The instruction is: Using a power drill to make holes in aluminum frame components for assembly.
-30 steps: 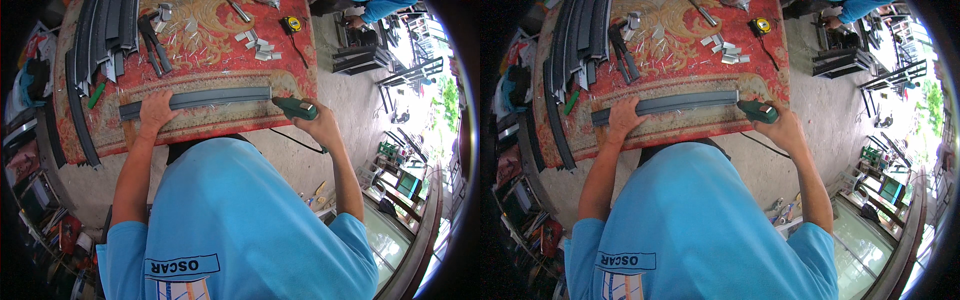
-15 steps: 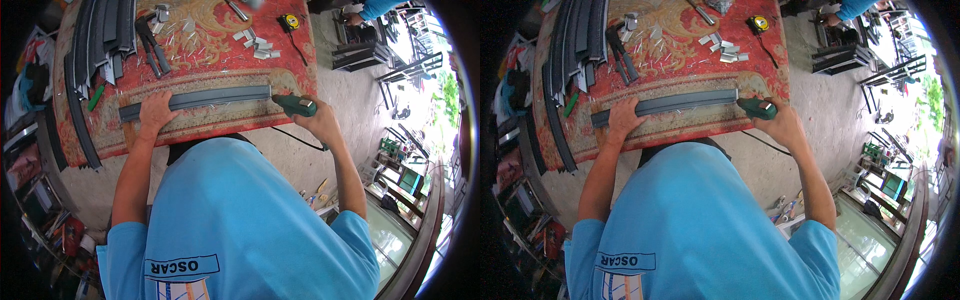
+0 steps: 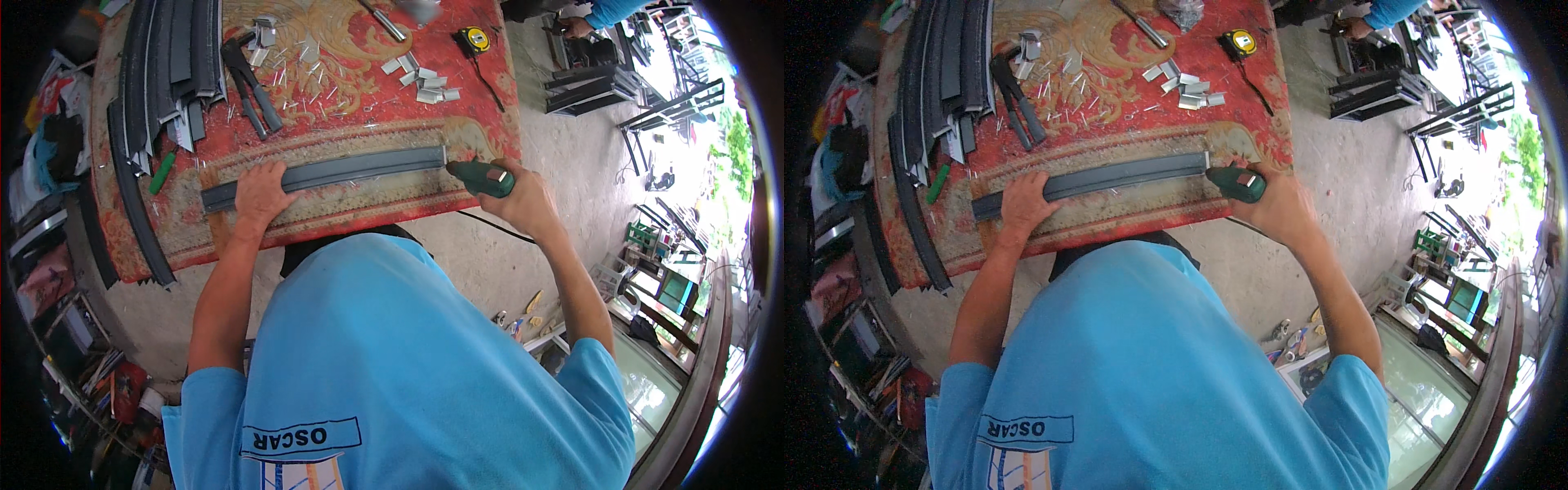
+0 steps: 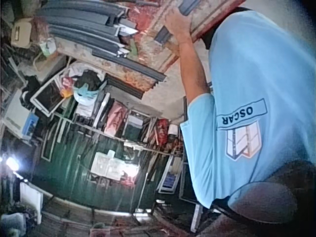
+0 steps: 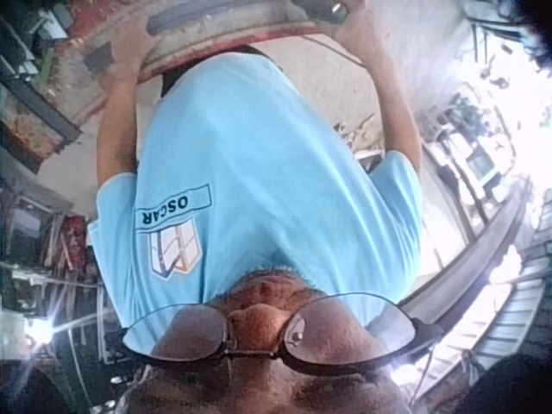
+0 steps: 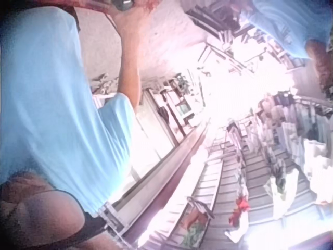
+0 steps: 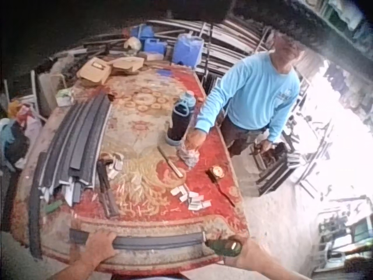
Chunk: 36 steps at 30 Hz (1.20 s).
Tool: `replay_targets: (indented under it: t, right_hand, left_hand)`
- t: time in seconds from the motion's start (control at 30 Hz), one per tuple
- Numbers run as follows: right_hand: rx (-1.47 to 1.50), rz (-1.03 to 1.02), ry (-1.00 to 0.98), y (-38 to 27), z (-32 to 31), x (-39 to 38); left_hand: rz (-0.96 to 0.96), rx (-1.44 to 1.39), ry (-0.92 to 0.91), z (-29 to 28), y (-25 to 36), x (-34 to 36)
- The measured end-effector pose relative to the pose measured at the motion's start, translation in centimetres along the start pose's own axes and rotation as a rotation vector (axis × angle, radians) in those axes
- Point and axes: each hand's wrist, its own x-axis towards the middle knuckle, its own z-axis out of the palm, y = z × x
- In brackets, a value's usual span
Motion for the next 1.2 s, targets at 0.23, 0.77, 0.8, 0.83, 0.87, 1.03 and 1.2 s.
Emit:
replay_targets:
  t: [0.23,0.77,0.8,0.83,0.87,1.03,1.2]
  right_hand:
    - [-0.179,0.071,-0.022,-1.5,0.2,-1.0]
    - [0.304,0.259,-0.052,1.8,0.5,-0.3]
    - [0.260,0.213,0.041,1.6,1.0,-0.7]
    - [0.263,0.209,0.041,1.1,1.2,-0.8]
    - [0.188,0.184,0.045,0.4,1.2,-1.0]
    - [0.230,0.157,-0.060,1.0,0.0,0.3]
    - [0.295,0.157,0.115,1.9,1.2,-2.9]
  left_hand:
    - [0.013,0.021,0.003,0.0,-0.2,0.3]
    - [0.001,0.013,-0.061,-0.2,0.0,0.1]
    - [-0.005,0.002,-0.084,-0.1,-0.1,0.2]
    - [-0.008,0.006,-0.082,0.0,-0.2,0.2]
    - [0.013,-0.001,-0.030,0.2,-0.3,0.2]
    - [-0.026,0.022,0.003,-0.8,0.1,-0.1]
    - [0.022,-0.029,0.012,-0.1,0.1,-0.3]
